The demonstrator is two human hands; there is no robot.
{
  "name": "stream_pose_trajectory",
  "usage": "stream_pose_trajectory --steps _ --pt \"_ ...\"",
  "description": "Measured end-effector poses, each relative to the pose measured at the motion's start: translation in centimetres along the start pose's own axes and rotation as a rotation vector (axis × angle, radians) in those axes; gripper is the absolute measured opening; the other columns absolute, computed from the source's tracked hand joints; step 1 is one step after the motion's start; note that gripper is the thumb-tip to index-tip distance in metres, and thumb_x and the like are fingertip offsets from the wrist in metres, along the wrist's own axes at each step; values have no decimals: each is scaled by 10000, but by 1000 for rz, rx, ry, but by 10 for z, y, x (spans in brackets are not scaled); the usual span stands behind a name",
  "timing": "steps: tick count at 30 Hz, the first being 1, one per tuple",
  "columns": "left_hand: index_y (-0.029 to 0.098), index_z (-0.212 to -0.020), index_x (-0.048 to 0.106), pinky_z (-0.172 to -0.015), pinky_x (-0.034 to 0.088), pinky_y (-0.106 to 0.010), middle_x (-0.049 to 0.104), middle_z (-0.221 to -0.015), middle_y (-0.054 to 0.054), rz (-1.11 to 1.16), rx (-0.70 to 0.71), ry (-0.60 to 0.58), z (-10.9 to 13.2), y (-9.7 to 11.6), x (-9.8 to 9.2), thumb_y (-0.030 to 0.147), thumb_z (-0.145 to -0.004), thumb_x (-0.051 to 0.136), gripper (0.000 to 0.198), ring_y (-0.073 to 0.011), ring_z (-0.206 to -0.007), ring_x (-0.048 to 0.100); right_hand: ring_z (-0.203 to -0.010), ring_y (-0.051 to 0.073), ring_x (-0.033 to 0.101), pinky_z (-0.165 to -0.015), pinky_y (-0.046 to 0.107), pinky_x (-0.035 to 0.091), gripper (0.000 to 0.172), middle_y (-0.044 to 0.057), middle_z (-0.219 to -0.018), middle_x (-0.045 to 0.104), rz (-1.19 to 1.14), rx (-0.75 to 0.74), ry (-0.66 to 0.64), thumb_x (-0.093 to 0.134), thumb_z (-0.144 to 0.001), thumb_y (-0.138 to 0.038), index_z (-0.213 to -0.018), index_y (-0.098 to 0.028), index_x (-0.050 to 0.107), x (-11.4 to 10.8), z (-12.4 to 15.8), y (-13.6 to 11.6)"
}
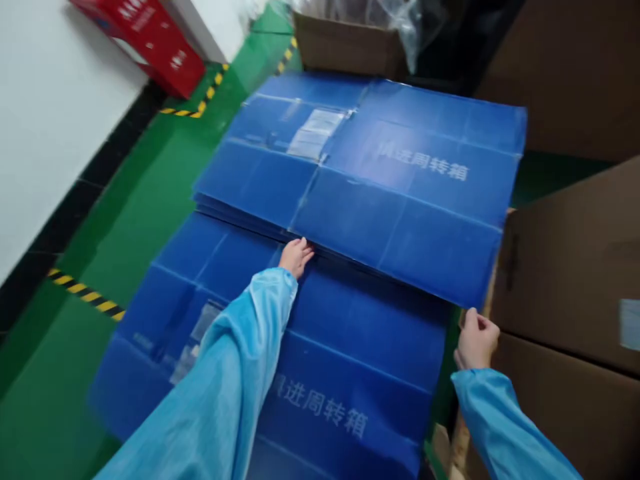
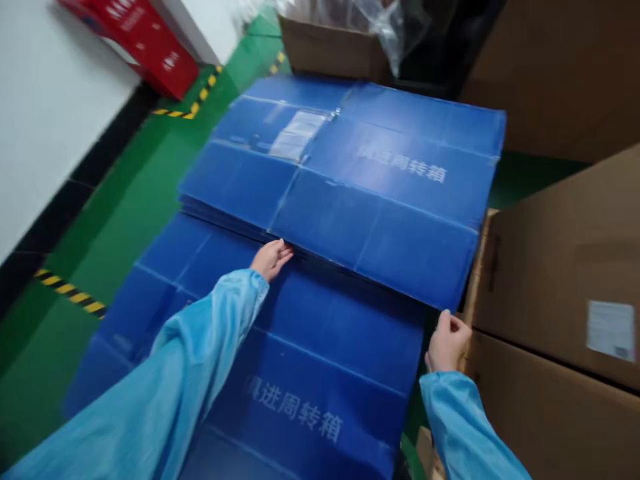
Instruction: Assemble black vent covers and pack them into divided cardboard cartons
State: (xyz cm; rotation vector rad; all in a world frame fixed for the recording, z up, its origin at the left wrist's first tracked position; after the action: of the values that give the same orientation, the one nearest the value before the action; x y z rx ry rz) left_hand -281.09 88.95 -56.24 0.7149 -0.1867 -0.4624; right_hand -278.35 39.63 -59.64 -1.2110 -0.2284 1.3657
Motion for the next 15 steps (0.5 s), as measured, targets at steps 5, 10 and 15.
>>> stream_pose_trajectory --steps 5,10,15 --pt "187 -927 523 -843 584 -377 666 -873 -27 24 101 -13 -12 -8 31 212 -799 782 290 -152 -825 679 -682 206 604 -652 366 560 493 0 -660 576 12 7 -66 674 -682 -666 -785 -202 541 -6 -53 -5" --pt "181 -838 488 -742 604 -320 623 -781 -2 18 229 78 -13 0 27 167 -775 795 314 -126 -714 651 -740 190 620 -652 335 552 649 11 -774 644 -174 -50 -93 792 -529 -631 -948 -193 560 26 -65 -22" --pt "190 -809 480 -705 594 -298 566 -717 29 -45 264 157 -22 12 12 191 -822 760 280 -114 -696 605 -668 183 585 -629 328 515 586 22 -719 633 -47 -157 -227 746 -555 -676 -849 -195 586 45 -60 -36"
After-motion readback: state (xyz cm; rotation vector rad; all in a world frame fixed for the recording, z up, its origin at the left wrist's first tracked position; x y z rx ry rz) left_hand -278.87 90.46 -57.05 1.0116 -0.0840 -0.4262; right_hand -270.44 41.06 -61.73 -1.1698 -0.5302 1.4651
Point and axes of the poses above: each hand's wrist, its own z-axis away from the middle knuckle, its own x-axis out of the palm, y = z × x, the point moved 6 cm from there along -z, towards the middle knuckle
